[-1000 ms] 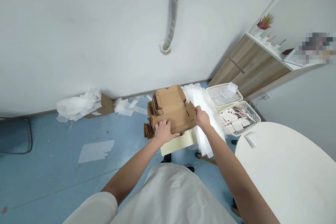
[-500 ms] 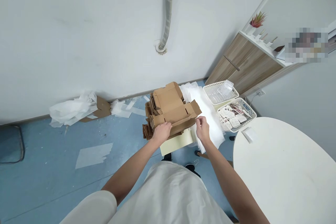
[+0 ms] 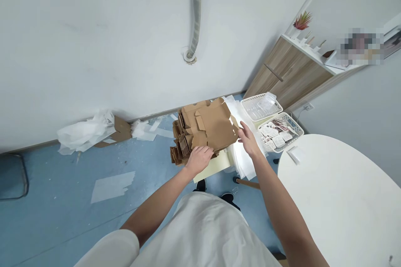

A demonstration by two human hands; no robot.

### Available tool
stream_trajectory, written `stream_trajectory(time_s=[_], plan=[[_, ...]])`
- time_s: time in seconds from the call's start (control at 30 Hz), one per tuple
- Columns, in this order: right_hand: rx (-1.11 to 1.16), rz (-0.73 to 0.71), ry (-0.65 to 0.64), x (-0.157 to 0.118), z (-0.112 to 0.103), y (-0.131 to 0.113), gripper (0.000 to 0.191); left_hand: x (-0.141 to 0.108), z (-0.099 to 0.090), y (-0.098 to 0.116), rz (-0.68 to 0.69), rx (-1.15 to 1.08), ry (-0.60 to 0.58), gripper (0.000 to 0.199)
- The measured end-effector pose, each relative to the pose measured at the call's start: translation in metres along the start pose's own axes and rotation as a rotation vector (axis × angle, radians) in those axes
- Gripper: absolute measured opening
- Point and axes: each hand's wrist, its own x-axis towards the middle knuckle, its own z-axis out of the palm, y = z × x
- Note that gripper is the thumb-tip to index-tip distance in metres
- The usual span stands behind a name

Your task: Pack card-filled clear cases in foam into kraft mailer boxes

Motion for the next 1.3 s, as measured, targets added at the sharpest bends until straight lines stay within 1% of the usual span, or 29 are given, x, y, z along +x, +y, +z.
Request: stream_trajectory(time_s=[0.07,0.13,0.17,0.23,0.3,0.33,0.4,0.43,0.53,0.6,0.63,0.7,0.73,0.8,0.87,0.9,0.97,1.07,1.13,1.23,1.3], plan=[[-0.261,0.014,0.054,-0.001,-0.005,-0.008,0.07,0.0,0.004,0.009,0.048,-0.008,-0.028,0.025],[-0.495,0.04,0.109,-0.005,-0.01,-0.01,0.057,0.002,0.006,0.018,0.077,-0.037,-0.068,0.027],[-0.566,0.053,0.14,-0.008,-0.012,-0.009,0.049,0.004,0.007,0.022,0.087,-0.064,-0.09,0.028],[-0.605,0.065,0.207,-0.016,-0.02,-0.002,0.041,0.008,0.005,0.031,0.087,-0.134,-0.117,0.029],[-0.538,0.064,0.262,-0.026,-0.031,0.008,0.041,0.013,0.004,0.04,0.046,-0.189,-0.116,0.035],[-0.476,0.074,0.288,-0.032,-0.039,0.014,0.042,0.016,0.004,0.044,0.001,-0.202,-0.104,0.044],[-0.323,0.126,0.344,-0.045,-0.056,0.027,0.044,0.021,0.007,0.052,-0.125,-0.217,-0.058,0.063],[-0.247,0.158,0.378,-0.052,-0.066,0.033,0.046,0.023,0.01,0.057,-0.19,-0.234,-0.025,0.069],[-0.068,0.214,0.506,-0.079,-0.096,0.053,0.051,0.032,0.027,0.073,-0.336,-0.352,0.072,0.075],[0.015,0.212,0.597,-0.1,-0.116,0.068,0.052,0.039,0.042,0.089,-0.418,-0.478,0.093,0.078],[0.049,0.211,0.639,-0.112,-0.126,0.076,0.052,0.043,0.051,0.098,-0.456,-0.559,0.079,0.079],[0.099,0.222,0.721,-0.139,-0.144,0.094,0.052,0.051,0.069,0.121,-0.489,-0.76,0.002,0.074],[0.115,0.234,0.762,-0.153,-0.153,0.104,0.052,0.055,0.078,0.135,-0.475,-0.865,-0.054,0.066],[0.126,0.264,0.845,-0.181,-0.169,0.125,0.052,0.064,0.095,0.164,-0.399,-1.034,-0.172,0.048],[0.108,0.292,0.937,-0.211,-0.185,0.148,0.051,0.071,0.112,0.195,-0.32,-1.099,-0.257,0.032],[0.092,0.305,0.98,-0.225,-0.192,0.159,0.051,0.075,0.12,0.211,-0.285,-1.097,-0.29,0.028],[0.066,0.334,1.054,-0.253,-0.205,0.181,0.05,0.082,0.135,0.243,-0.222,-1.055,-0.339,0.024],[0.047,0.384,1.143,-0.292,-0.221,0.212,0.049,0.092,0.155,0.287,-0.133,-0.943,-0.407,0.025],[0.036,0.448,1.186,-0.316,-0.227,0.232,0.048,0.096,0.166,0.314,-0.086,-0.863,-0.458,0.025],[0.062,0.577,1.186,-0.346,-0.229,0.262,0.048,0.099,0.18,0.346,-0.031,-0.741,-0.518,0.023],[0.099,0.633,1.151,-0.361,-0.225,0.28,0.046,0.099,0.19,0.36,-0.001,-0.665,-0.536,0.022]])
